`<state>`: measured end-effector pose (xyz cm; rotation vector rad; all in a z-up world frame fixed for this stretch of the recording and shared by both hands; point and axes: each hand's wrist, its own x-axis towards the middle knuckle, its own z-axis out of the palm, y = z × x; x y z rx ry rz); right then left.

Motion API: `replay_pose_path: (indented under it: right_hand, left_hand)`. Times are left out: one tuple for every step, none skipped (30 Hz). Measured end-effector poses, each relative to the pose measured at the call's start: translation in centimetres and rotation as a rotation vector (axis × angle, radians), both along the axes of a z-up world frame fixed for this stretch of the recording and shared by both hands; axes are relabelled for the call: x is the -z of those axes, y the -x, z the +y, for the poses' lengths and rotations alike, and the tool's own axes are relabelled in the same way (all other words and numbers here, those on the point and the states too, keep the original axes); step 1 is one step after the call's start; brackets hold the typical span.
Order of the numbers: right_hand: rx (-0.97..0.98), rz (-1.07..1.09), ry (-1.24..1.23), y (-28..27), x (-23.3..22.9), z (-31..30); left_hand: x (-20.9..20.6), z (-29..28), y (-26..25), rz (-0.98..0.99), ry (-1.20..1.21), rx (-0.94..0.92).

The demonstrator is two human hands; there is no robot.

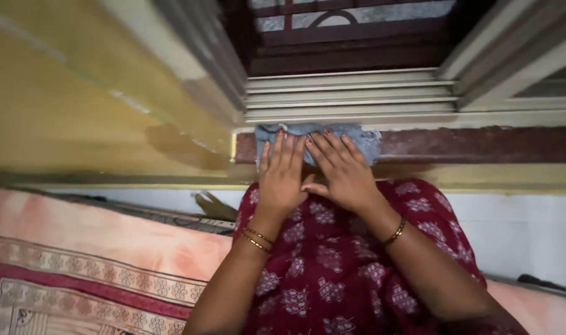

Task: Cleaning the window grill and lower track using a grey cloth.

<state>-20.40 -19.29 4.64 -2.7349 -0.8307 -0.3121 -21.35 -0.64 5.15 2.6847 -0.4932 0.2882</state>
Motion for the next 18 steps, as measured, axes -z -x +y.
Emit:
replay_pose_path:
  right_hand:
    - [0.015,0.003,-0.003,0.1,0.1,-1.4]
    - [0.040,0.013,0.009,0.1,0.3,-2.7]
    - [0.065,0.023,0.021,0.1,0.4,-4.0]
    - [0.081,0.022,0.018,0.3,0.3,-5.8]
    - [0.119,0.011,0.023,0.5,0.2,-7.5]
    - [0.159,0.003,0.031,0.9,0.0,-9.4]
    - [0.177,0.006,0.030,1.0,-0.2,-11.4]
    - [0.211,0.031,0.029,1.2,-0.4,-13.3]
    - [0.246,0.056,0.027,1.4,-0.7,-15.1]
    - [0.264,0.057,0.022,1.6,-0.5,-17.1]
    - [0.314,0.056,0.011,1.9,-0.3,-18.9]
    - [0.365,0.052,0.002,2.2,-0.1,-20.9]
    - [0.384,0.050,-0.002,2.6,0.1,-22.6]
    - [0.440,0.031,0.017,2.9,0.2,-24.5]
    - [0.496,0.013,0.037,3.3,0.4,-26.1]
    - [0.504,0.014,0.041,3.7,0.6,-27.5]
    - [0.545,-0.018,0.016,4.2,0.9,-28.7]
    - [0.579,-0.051,-0.008,4.5,1.0,-29.8]
  left_hand:
    - [0.0,-1.3,0.0,0.003,-0.003,0.015]
    - [0.0,-2.6,-0.1,0.008,-0.003,0.046]
    - [0.0,-3.9,-0.2,0.014,-0.003,0.077]
    - [0.0,-5.3,-0.3,0.013,-0.006,0.093]
    - [0.0,-6.6,-0.4,-0.005,0.028,0.144]
    - [0.0,-8.2,-0.3,-0.019,0.066,0.196]
    - [-0.1,-10.1,-0.6,-0.016,0.066,0.215]
    - [-0.4,-11.9,-0.8,0.006,0.070,0.263]
    - [-0.6,-13.7,-1.0,0.028,0.075,0.312]
    - [-0.5,-15.7,-1.2,0.030,0.069,0.331]
    - [-0.3,-17.7,-1.4,0.038,0.059,0.365]
    - [-0.2,-19.8,-1.5,0.043,0.049,0.401]
    - [0.2,-21.7,-1.8,0.041,0.045,0.420]
    - [0.6,-23.6,-2.1,-0.005,0.020,0.464]
    - [1.1,-25.5,-2.3,-0.051,-0.004,0.507]
    - [0.6,-26.8,-2.4,-0.051,0.000,0.515]
    - [0.2,-27.9,-2.4,-0.062,-0.031,0.538]
    - [-0.3,-29.0,-2.5,-0.075,-0.061,0.556]
